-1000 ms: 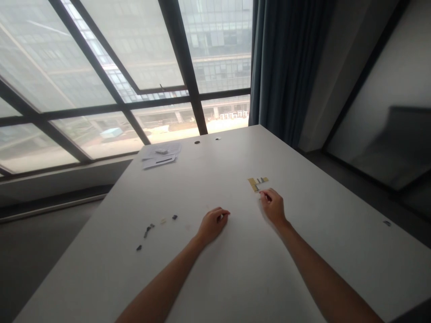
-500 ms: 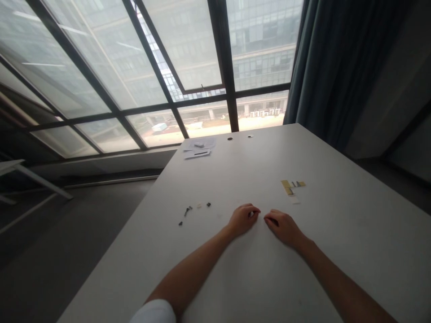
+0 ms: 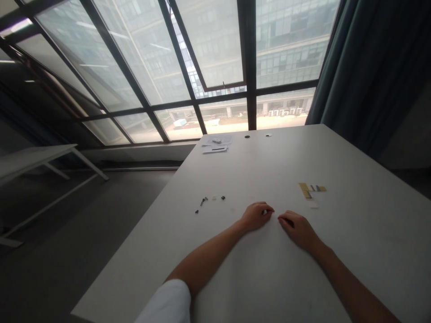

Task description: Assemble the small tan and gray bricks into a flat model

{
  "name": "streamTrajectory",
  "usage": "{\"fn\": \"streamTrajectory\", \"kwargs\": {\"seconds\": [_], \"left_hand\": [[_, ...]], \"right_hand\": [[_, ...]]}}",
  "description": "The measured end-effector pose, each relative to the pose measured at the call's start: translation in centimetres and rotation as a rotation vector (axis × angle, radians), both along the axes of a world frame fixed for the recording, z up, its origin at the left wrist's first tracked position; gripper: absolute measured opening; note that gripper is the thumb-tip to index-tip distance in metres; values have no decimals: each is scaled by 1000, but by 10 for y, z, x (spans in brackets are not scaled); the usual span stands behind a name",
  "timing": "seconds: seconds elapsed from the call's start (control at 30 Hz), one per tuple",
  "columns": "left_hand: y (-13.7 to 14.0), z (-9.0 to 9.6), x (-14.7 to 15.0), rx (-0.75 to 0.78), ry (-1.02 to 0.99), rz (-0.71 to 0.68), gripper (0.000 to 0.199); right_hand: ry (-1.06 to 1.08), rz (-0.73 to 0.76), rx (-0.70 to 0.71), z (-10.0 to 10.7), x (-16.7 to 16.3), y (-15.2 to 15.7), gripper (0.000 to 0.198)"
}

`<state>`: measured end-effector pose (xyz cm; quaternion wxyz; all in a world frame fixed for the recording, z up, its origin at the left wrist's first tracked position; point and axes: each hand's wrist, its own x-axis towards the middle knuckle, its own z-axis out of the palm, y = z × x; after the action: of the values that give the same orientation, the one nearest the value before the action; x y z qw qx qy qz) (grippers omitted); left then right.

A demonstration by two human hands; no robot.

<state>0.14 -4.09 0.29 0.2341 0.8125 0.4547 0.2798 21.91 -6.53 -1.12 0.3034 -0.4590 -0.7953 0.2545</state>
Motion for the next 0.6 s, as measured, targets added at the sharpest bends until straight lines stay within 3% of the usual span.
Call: {"fn": "streamTrajectory", "kwargs": {"seconds": [0.37,0.6], "left_hand": [[7,0,0,-56,-65,44,25],[12,21,-30,-29,-67,107,23]], "right_hand": [[10,-1,21,-7,1,4,29],[38,-3,32,-7,2,4,30]]}}
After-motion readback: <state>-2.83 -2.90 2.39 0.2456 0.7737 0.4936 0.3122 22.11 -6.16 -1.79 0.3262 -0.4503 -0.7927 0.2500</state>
